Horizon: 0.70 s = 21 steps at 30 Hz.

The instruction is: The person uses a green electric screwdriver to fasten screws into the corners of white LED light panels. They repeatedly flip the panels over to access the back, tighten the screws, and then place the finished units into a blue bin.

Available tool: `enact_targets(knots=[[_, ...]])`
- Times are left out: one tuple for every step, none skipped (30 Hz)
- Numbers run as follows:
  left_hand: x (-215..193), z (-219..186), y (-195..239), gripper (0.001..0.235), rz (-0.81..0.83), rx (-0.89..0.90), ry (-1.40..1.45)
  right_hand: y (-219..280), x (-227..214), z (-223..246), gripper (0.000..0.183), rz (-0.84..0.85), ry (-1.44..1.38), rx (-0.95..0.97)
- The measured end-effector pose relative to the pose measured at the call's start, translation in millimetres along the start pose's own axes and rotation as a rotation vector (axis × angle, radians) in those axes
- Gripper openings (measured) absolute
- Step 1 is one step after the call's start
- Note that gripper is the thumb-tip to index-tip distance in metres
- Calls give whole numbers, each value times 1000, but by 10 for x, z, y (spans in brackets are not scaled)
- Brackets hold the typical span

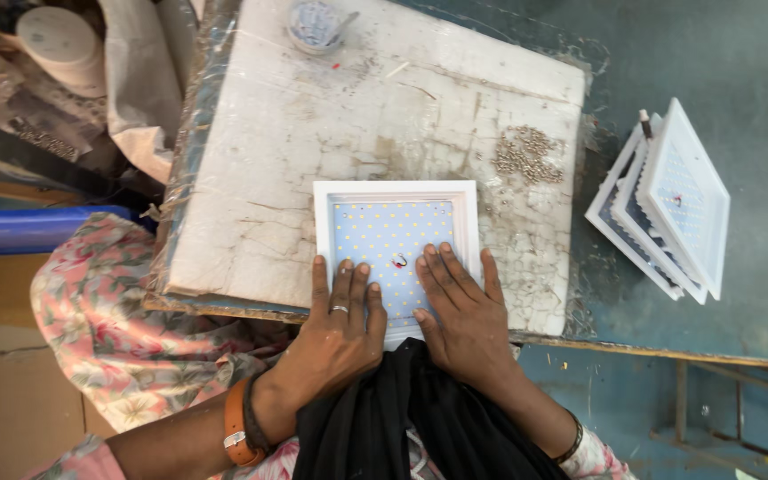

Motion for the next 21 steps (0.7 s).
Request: enact_targets(knots=[[-10, 2, 8, 39, 6, -2, -2, 1, 0, 4, 54, -8, 2, 0], [-17, 4, 13, 40, 11, -4, -4, 2, 1, 6, 54, -16, 3, 1], [-21, 4, 17, 40, 17, -5, -6, 2, 2, 8, 54, -24, 5, 2], [-25, 10, 16, 41, 17, -17, 8, 1, 6, 12, 54, -27, 8, -2], [-26, 9, 13, 41, 17, -27, 23, 4, 7, 12, 53, -31, 13, -5], [-26, 12, 13, 42, 16, -38, 38, 6, 8, 14, 53, -34, 17, -7], [-20, 13, 14, 42, 18, -43, 29, 8, 11, 14, 54, -35, 21, -8], [-11, 13, 14, 41, 19, -49, 21, 8, 15, 15, 54, -35, 26, -9], [-3, 11, 14, 41, 22, -53, 13, 8, 19, 16, 54, -35, 30, -9], [7, 10, 11, 41, 24, -62, 14, 7, 25, 15, 54, -37, 33, -6], [15, 7, 10, 41, 27, -69, 17, 7, 31, 18, 54, -37, 35, -3], [21, 7, 11, 42, 29, -77, 19, 5, 36, 17, 53, -38, 38, 1], [26, 6, 13, 42, 33, -76, 18, 7, 39, 17, 53, -38, 36, 1], [31, 8, 12, 43, 36, -75, 17, 9, 39, 16, 53, -39, 34, 1], [33, 5, 10, 43, 38, -73, 17, 13, 38, 13, 53, -39, 34, 3], [31, 2, 18, 44, 43, -73, 16, 15, 40, 15, 53, -39, 33, 3], [27, 1, 28, 45, 47, -71, 14, 15, 42, 16, 53, -39, 34, 4], [29, 0, 34, 45, 50, -69, 13, 15, 42, 16, 53, -40, 35, 5], [40, 0, 34, 45, 54, -70, 17, 15, 40, 16, 53, -41, 33, 5], [55, -1, 33, 45, 58, -70, 21, 16, 37, 16, 53, -42, 32, 5], [69, -2, 33, 45, 61, -71, 25, 14, 33, 15, 53, -44, 30, 4]])
Point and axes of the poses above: each hand's wrist, its own y-axis away from the middle knuckle, its own x-axis out of the palm, z = x × y, the point moved 8 cm from there along -y, towards the middle knuckle, and after that the axes turned 3 degrees about -x, right-handed, at the moved point
